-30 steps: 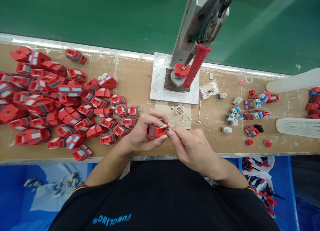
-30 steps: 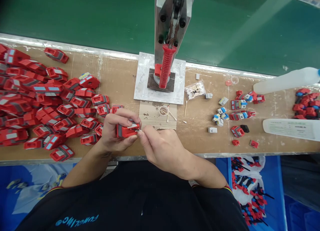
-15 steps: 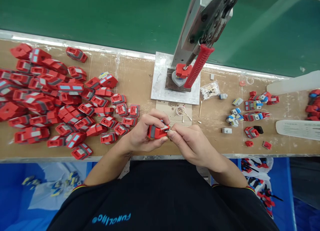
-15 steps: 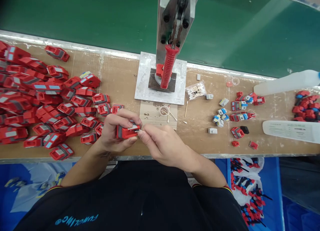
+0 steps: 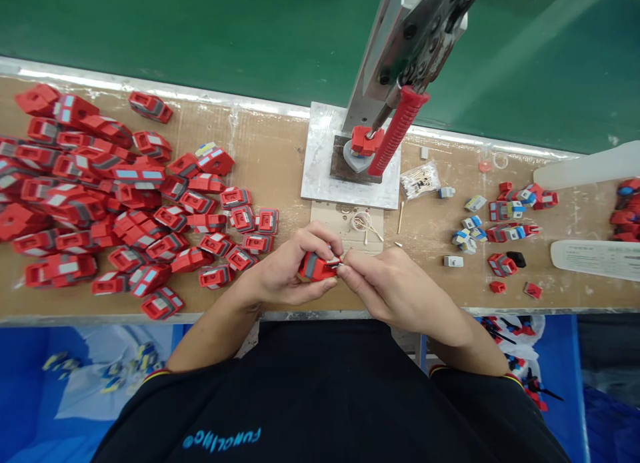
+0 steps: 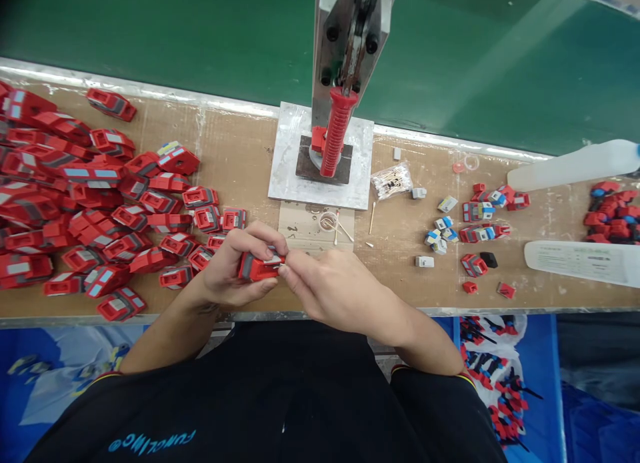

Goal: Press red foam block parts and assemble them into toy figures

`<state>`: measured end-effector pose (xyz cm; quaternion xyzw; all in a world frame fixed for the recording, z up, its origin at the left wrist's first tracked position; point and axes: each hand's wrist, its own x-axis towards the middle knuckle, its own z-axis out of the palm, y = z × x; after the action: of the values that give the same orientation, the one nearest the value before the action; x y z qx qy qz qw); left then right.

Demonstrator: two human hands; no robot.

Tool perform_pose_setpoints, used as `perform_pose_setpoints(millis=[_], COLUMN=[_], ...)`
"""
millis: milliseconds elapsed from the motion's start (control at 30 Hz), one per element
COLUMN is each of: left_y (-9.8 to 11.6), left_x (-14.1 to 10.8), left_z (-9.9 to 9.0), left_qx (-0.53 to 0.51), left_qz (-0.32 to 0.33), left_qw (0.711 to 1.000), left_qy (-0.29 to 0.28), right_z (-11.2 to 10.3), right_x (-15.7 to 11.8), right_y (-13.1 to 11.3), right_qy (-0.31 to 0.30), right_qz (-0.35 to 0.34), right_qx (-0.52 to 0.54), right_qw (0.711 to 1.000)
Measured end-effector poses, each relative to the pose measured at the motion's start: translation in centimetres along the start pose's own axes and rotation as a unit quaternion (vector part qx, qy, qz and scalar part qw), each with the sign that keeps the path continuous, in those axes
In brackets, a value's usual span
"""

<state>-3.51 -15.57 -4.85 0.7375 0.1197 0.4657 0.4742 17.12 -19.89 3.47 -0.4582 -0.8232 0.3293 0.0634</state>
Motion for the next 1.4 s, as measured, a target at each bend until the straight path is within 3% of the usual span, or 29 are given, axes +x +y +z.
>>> perform_pose_setpoints(millis=[300, 400, 633, 767, 867, 967, 1033, 1133, 1267, 1400], left_y=[0.0, 0.0, 0.1, 0.0, 0.0, 0.2, 0.4, 0.4, 0.1, -0.3], left_x=[0.0, 0.2, 0.1, 0.1, 0.1, 0.2, 0.2, 0.4, 0.7, 1.1], left_z=[-0.4, -0.3, -0.9, -1.4, -1.7, -2.2, -2.5, -2.6, -2.4, -2.3], left_qx=[-0.071, -0.079, -0.077, -0.068, -0.063, -0.034, 0.002, 0.04, 0.052, 0.058], left_qz=[-0.03, -0.031, -0.025, -0.023, -0.026, -0.042, -0.055, -0.069, -0.064, -0.027], left_qw=[0.995, 0.995, 0.996, 0.997, 0.997, 0.999, 0.998, 0.995, 0.994, 0.994], left_qy=[-0.063, -0.059, -0.04, -0.028, -0.019, 0.006, 0.031, 0.053, 0.073, 0.092], right_z=[-2.1, -2.3, -1.6, -2.4, -3.1, -3.2, -2.9, -2.2, -1.6, -1.6], right_x=[0.4, 0.4, -0.1, -1.6, -3.5, -4.5, -4.5, -4.0, -4.0, -4.5], right_y=[-0.1, -0.1, 0.4, 0.9, 2.8, 6.2, 8.6, 11.0, 11.6, 11.4], right_qy=[-0.095, -0.092, -0.009, 0.085, 0.162, 0.179, 0.175, 0.184, 0.153, 0.174], right_qz=[-0.01, -0.016, -0.038, -0.068, -0.059, 0.017, 0.154, 0.328, 0.407, 0.443], right_qx=[-0.029, -0.052, -0.038, 0.055, 0.122, 0.143, 0.072, -0.055, -0.123, -0.16], right_qw=[0.995, 0.994, 0.999, 0.993, 0.977, 0.973, 0.97, 0.925, 0.892, 0.865])
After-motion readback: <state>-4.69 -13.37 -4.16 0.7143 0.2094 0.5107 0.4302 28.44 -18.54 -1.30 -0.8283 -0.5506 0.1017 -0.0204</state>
